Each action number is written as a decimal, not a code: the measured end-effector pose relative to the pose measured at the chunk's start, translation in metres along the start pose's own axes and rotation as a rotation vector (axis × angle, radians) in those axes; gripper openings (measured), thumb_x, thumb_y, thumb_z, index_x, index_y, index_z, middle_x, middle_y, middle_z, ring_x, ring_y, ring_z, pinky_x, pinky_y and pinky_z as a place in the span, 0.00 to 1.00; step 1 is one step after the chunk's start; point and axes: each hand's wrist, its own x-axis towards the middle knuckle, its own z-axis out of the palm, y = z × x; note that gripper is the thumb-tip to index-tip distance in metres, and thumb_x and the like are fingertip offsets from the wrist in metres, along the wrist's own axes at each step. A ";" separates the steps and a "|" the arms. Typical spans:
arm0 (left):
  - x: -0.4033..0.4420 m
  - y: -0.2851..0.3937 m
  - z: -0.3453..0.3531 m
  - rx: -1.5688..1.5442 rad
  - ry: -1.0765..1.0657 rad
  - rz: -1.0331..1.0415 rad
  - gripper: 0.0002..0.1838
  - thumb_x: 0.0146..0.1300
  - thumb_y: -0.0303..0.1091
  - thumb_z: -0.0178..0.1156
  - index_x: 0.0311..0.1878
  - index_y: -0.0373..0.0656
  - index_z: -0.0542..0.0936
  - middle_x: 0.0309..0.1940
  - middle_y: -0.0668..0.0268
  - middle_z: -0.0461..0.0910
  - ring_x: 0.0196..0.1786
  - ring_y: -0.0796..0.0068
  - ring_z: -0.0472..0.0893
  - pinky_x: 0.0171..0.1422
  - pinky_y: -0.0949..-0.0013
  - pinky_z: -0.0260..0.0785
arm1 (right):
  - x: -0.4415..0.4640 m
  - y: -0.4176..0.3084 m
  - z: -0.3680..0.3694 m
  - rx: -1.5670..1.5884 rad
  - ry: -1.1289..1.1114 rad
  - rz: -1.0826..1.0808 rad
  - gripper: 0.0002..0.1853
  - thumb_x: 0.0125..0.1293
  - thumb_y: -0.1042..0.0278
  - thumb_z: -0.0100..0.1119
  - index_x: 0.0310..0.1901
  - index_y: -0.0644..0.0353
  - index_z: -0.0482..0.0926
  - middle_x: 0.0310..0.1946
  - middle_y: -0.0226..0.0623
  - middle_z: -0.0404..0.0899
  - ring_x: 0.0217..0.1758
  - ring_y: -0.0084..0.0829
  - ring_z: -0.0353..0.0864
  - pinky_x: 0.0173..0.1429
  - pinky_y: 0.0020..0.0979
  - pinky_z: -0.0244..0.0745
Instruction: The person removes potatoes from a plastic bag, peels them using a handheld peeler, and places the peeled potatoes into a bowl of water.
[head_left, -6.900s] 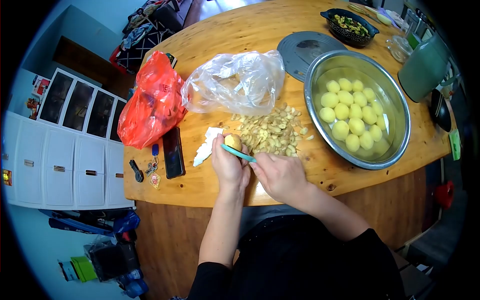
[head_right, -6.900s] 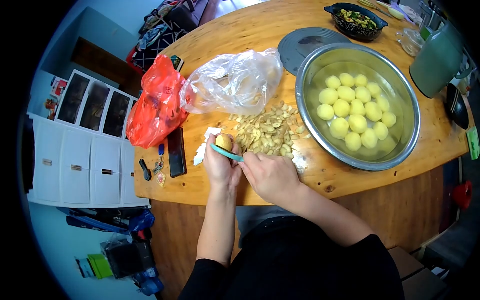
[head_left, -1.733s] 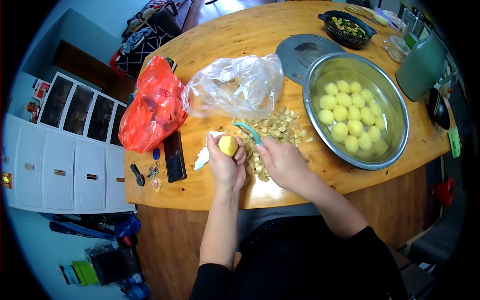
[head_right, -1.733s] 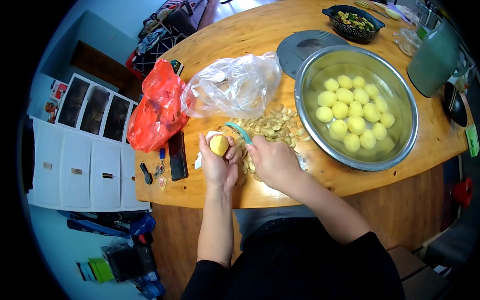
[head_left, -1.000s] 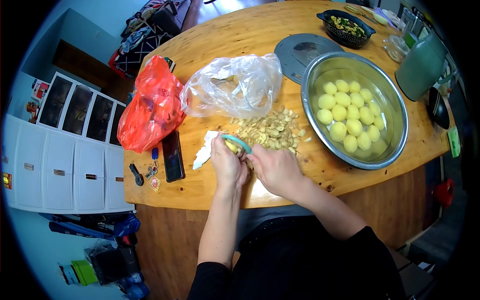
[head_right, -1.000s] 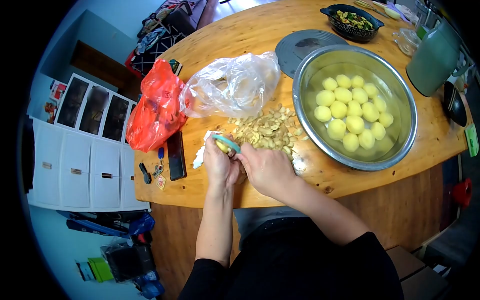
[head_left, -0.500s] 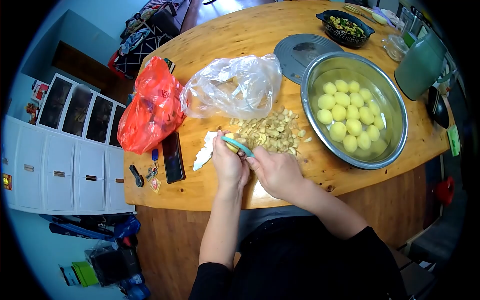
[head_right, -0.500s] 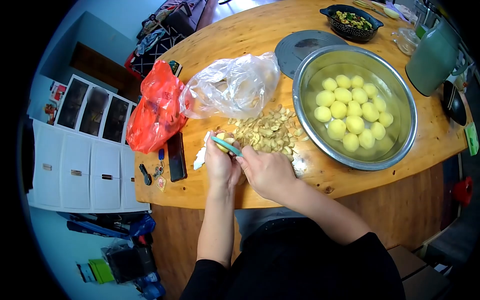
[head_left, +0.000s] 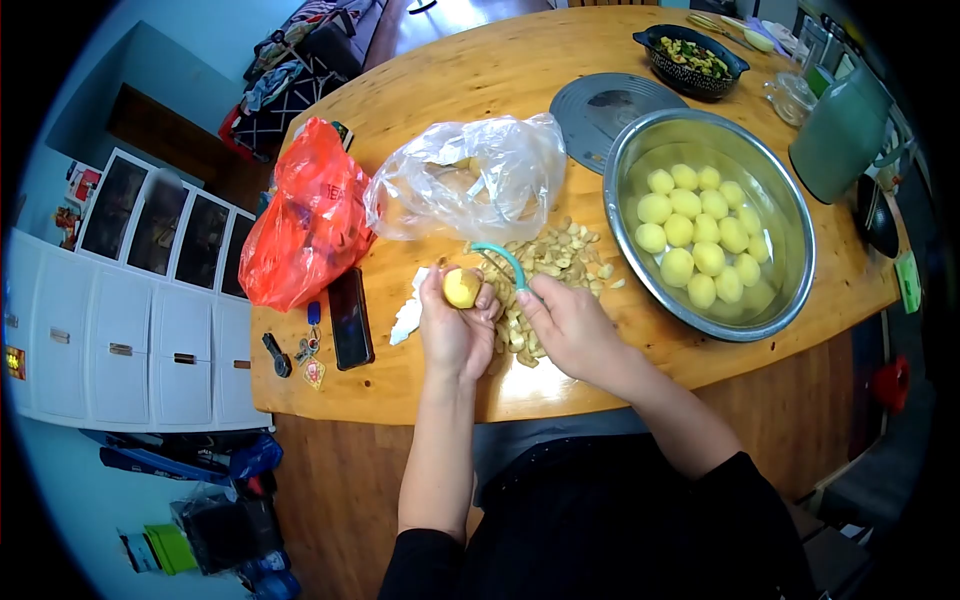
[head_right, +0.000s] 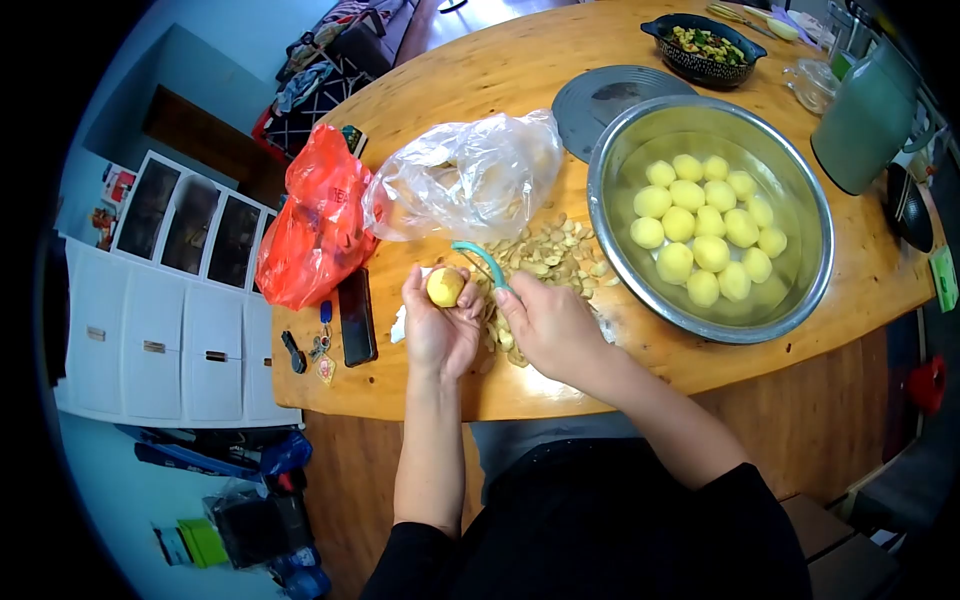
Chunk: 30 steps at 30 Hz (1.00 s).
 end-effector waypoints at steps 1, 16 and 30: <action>0.000 -0.001 -0.001 0.019 -0.013 -0.006 0.16 0.83 0.49 0.44 0.46 0.46 0.72 0.33 0.63 0.77 0.30 0.71 0.74 0.32 0.70 0.65 | 0.001 0.010 0.005 0.136 -0.033 0.031 0.14 0.79 0.58 0.52 0.39 0.61 0.73 0.22 0.52 0.79 0.30 0.59 0.82 0.35 0.56 0.73; 0.005 -0.011 -0.002 0.241 0.035 0.219 0.14 0.83 0.44 0.41 0.46 0.46 0.71 0.34 0.60 0.80 0.27 0.73 0.74 0.32 0.71 0.68 | -0.011 -0.013 0.015 -0.318 0.116 -0.305 0.11 0.76 0.60 0.58 0.37 0.56 0.72 0.24 0.42 0.82 0.26 0.47 0.84 0.28 0.48 0.75; 0.002 -0.022 0.007 0.352 0.147 0.453 0.16 0.83 0.43 0.40 0.46 0.41 0.71 0.34 0.58 0.79 0.29 0.73 0.72 0.34 0.70 0.68 | -0.013 -0.012 0.021 -0.356 0.080 -0.307 0.11 0.75 0.60 0.58 0.38 0.56 0.72 0.23 0.40 0.82 0.25 0.46 0.85 0.26 0.47 0.75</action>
